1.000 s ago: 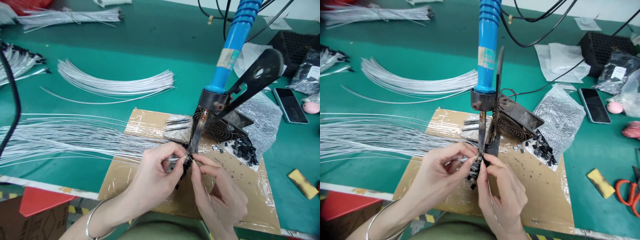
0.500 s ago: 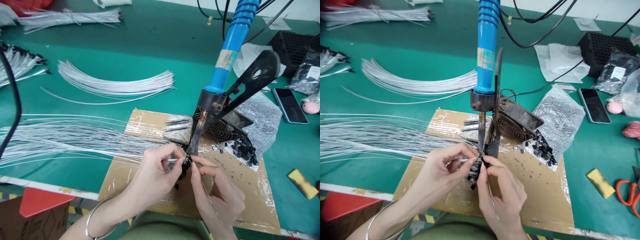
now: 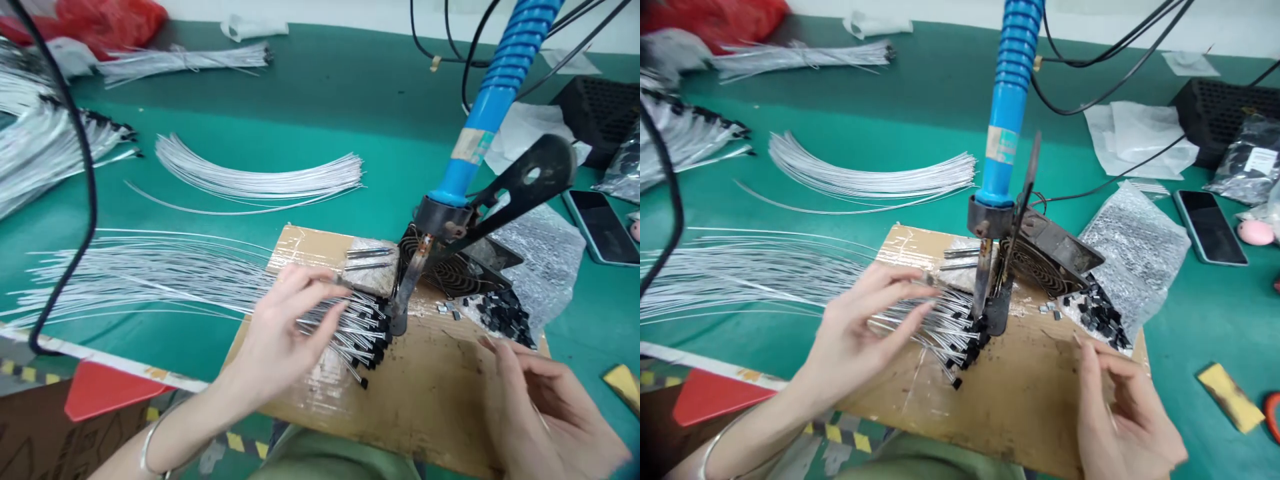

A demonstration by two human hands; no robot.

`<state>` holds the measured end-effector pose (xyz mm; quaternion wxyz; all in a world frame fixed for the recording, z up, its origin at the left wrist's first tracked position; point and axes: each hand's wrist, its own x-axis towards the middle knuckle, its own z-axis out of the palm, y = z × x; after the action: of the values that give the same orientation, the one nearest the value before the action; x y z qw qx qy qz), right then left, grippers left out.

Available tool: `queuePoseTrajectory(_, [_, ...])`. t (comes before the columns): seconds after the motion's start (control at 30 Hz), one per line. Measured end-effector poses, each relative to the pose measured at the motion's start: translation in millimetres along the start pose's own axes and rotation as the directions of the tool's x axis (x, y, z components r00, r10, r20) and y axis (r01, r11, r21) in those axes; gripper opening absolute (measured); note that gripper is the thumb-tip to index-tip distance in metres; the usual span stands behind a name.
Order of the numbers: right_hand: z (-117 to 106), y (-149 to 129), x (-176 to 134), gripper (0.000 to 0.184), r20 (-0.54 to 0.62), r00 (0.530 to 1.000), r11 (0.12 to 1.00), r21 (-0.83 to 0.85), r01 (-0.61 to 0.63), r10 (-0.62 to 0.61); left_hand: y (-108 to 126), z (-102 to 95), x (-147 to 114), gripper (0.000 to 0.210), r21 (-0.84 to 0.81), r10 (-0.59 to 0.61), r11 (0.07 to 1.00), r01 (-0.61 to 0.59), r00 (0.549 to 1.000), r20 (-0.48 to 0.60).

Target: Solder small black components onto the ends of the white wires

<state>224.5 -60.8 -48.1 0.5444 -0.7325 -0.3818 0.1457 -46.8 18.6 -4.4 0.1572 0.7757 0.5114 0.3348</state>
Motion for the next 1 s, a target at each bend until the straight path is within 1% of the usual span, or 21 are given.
queuePoseTrajectory(0.07, [-3,3,5,0.034,-0.079,0.992,0.995,-0.001,-0.100,0.100,-27,-6.5,22,0.015,0.133,-0.032,0.990,0.040,0.997,-0.066])
queuePoseTrajectory(0.1, [-3,3,7,0.038,-0.113,0.983,0.989,0.017,-0.144,0.145,-44,-9.0,37,0.016,0.209,-0.076,0.974,0.090,0.994,-0.075])
queuePoseTrajectory(0.13, [-2,3,8,0.042,-0.127,0.974,0.982,0.042,-0.182,0.186,-61,-10.7,53,0.018,0.261,-0.157,0.950,0.171,0.985,-0.072])
queuePoseTrajectory(0.17, [0,3,9,0.044,-0.138,0.967,0.976,0.069,-0.206,0.213,-79,-11.4,71,0.020,0.279,-0.247,0.926,0.256,0.967,-0.068])
queuePoseTrajectory(0.2, [2,4,10,0.045,-0.140,0.963,0.972,0.093,-0.216,0.228,-96,-11.2,88,0.021,0.281,-0.282,0.915,0.289,0.957,-0.066])
queuePoseTrajectory(0.27, [6,5,11,0.045,-0.130,0.963,0.967,0.128,-0.219,0.236,-123,-8.3,119,0.012,0.267,-0.315,0.911,0.314,0.948,-0.042])
queuePoseTrajectory(0.3, [7,6,11,0.045,-0.131,0.964,0.967,0.140,-0.212,0.230,-133,-5.8,131,0.006,0.254,-0.326,0.913,0.320,0.945,-0.020])
queuePoseTrajectory(0.37, [8,7,11,0.045,-0.124,0.966,0.965,0.156,-0.209,0.229,-145,-0.2,147,0.012,0.222,-0.341,0.919,0.327,0.940,0.028])
queuePoseTrajectory(0.47, [7,7,11,0.042,-0.118,0.962,0.962,0.148,-0.230,0.248,-148,6.1,153,0.021,0.172,-0.331,0.933,0.316,0.942,0.064])
queuePoseTrajectory(0.57, [6,4,12,0.046,-0.109,0.960,0.962,0.124,-0.245,0.259,-143,4.5,149,0.019,0.123,-0.296,0.950,0.289,0.954,0.050])
queuePoseTrajectory(0.7, [5,4,13,0.051,-0.088,0.958,0.959,0.110,-0.263,0.273,-133,-9.7,144,0.014,0.051,-0.265,0.963,0.265,0.964,-0.014])
queuePoseTrajectory(0.8, [3,6,12,0.053,-0.084,0.955,0.957,0.079,-0.278,0.285,-125,-21.6,140,0.013,-0.011,-0.272,0.962,0.272,0.961,-0.044])
queuePoseTrajectory(0.9, [4,6,10,0.054,-0.094,0.955,0.959,0.053,-0.278,0.282,-117,-30.0,135,0.011,-0.070,-0.293,0.954,0.291,0.955,-0.032])
queuePoseTrajectory(1.0, [6,6,8,0.052,-0.092,0.964,0.967,0.066,-0.245,0.250,-105,-38.5,126,0.009,-0.103,-0.305,0.948,0.302,0.952,-0.006])
